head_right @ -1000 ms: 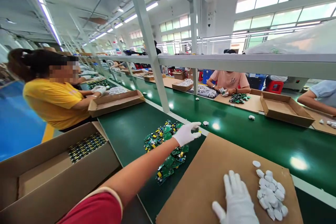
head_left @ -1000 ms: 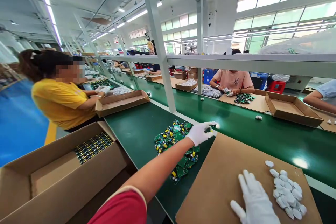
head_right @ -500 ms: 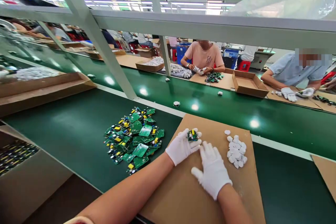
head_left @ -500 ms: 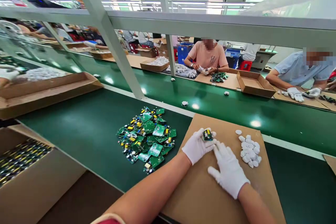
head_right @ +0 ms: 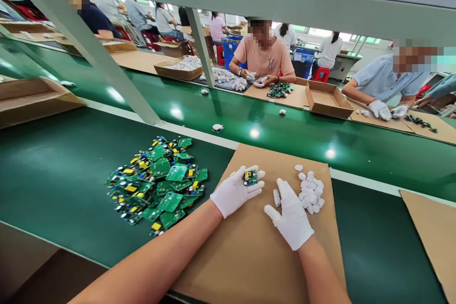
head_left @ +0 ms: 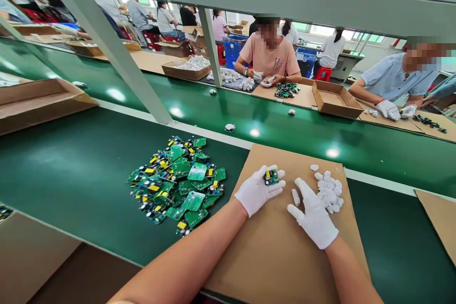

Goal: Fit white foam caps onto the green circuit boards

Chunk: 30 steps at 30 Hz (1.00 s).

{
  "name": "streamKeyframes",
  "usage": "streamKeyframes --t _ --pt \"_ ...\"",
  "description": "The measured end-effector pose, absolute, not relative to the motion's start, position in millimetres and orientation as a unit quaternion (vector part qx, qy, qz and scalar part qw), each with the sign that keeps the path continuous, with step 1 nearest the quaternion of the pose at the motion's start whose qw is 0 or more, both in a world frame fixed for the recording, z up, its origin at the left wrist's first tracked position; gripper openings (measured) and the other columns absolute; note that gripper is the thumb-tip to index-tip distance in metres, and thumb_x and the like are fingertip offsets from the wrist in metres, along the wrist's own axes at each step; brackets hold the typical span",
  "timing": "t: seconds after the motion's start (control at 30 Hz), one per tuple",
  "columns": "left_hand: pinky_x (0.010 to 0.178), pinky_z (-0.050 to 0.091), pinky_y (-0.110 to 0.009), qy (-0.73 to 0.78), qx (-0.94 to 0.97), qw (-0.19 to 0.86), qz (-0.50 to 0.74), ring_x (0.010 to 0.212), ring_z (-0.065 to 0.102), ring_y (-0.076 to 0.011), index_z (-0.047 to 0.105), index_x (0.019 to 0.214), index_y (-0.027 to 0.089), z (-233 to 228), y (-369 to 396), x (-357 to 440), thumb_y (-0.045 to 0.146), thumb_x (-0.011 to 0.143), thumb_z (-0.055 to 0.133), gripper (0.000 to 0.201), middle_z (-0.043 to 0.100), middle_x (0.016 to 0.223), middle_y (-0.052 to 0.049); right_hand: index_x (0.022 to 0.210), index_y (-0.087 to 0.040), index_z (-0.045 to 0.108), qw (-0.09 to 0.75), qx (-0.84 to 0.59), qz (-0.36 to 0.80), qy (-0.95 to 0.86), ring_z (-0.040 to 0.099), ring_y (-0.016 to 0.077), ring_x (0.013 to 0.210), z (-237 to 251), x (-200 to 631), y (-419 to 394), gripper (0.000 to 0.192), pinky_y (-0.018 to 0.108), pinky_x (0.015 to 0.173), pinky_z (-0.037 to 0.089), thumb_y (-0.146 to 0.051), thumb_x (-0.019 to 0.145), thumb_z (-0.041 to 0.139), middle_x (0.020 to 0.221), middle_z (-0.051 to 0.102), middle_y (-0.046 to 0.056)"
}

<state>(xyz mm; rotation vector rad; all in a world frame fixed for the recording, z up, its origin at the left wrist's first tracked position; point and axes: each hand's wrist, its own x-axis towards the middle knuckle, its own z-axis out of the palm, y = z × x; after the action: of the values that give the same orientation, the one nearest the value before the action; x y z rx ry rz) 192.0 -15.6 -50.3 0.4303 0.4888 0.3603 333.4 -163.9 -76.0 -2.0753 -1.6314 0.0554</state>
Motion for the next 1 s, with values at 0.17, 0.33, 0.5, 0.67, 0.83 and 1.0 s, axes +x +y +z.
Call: streamKeyframes --t 0.17,0.33,0.5,0.67,0.83,1.0 --pt "0.058 0.048 -0.024 0.266 0.237 0.915 0.186 0.074 0.063 -0.0156 0.056 0.107 0.018 -49.6 -16.2 194.7 0.042 0.082 0.052 0.034 0.058 0.118 -0.010 0.121 -0.014 0.049 0.232 -0.768 0.003 -0.597 0.045 0.0311 0.119 -76.7 331.5 -163.2 0.054 0.048 0.099 0.037 -0.022 0.069 0.062 0.124 0.053 0.016" --pt "0.034 0.024 -0.013 0.283 0.261 0.908 0.164 0.046 0.044 -0.0030 0.058 0.099 0.017 -45.8 -20.2 195.5 0.040 0.082 0.053 0.029 0.063 0.105 -0.009 0.106 -0.017 0.061 0.224 -0.768 -0.012 -0.599 0.054 0.0269 0.108 -78.7 334.8 -158.4 0.030 0.044 0.094 0.042 -0.011 0.078 0.051 0.112 0.063 0.013" --pt "0.037 0.032 -0.013 0.279 0.256 0.912 0.159 0.049 0.049 -0.0043 0.058 0.101 0.022 -43.4 -28.8 197.2 0.039 0.077 0.061 0.030 0.059 0.082 -0.001 0.108 -0.021 0.059 0.406 -0.756 0.070 -0.508 0.064 0.0195 0.074 -65.9 327.8 -164.0 0.026 0.035 0.073 0.050 -0.032 0.086 0.050 0.080 0.069 0.006" --pt "0.053 0.046 -0.019 0.253 0.265 0.920 0.137 0.069 0.063 -0.0138 0.057 0.104 0.021 -50.4 -36.3 199.6 0.032 0.073 0.067 0.035 0.059 0.085 -0.003 0.088 -0.018 0.055 0.603 -0.685 0.207 -0.351 0.058 0.0138 0.054 -40.4 314.3 -168.9 0.027 0.026 0.050 0.048 -0.044 0.081 0.055 0.066 0.066 0.002" --pt "0.048 0.043 -0.017 0.220 0.297 0.919 0.140 0.065 0.059 -0.0107 0.059 0.096 0.015 -53.6 -41.1 200.2 0.030 0.074 0.066 0.027 0.060 0.081 -0.005 0.093 -0.019 0.053 0.600 -0.648 0.213 -0.419 0.065 0.0188 0.078 -33.3 306.4 -172.6 0.019 0.030 0.063 0.052 -0.033 0.080 0.058 0.086 0.068 0.007" --pt "0.059 0.048 -0.023 0.207 0.325 0.909 0.157 0.067 0.062 -0.0138 0.058 0.088 0.012 -53.1 -47.0 201.3 0.034 0.073 0.067 0.028 0.064 0.081 -0.008 0.095 -0.018 0.056 0.550 -0.684 0.145 -0.457 0.066 0.0187 0.075 -39.6 300.0 -169.1 0.016 0.028 0.060 0.054 -0.026 0.081 0.055 0.084 0.069 0.007"
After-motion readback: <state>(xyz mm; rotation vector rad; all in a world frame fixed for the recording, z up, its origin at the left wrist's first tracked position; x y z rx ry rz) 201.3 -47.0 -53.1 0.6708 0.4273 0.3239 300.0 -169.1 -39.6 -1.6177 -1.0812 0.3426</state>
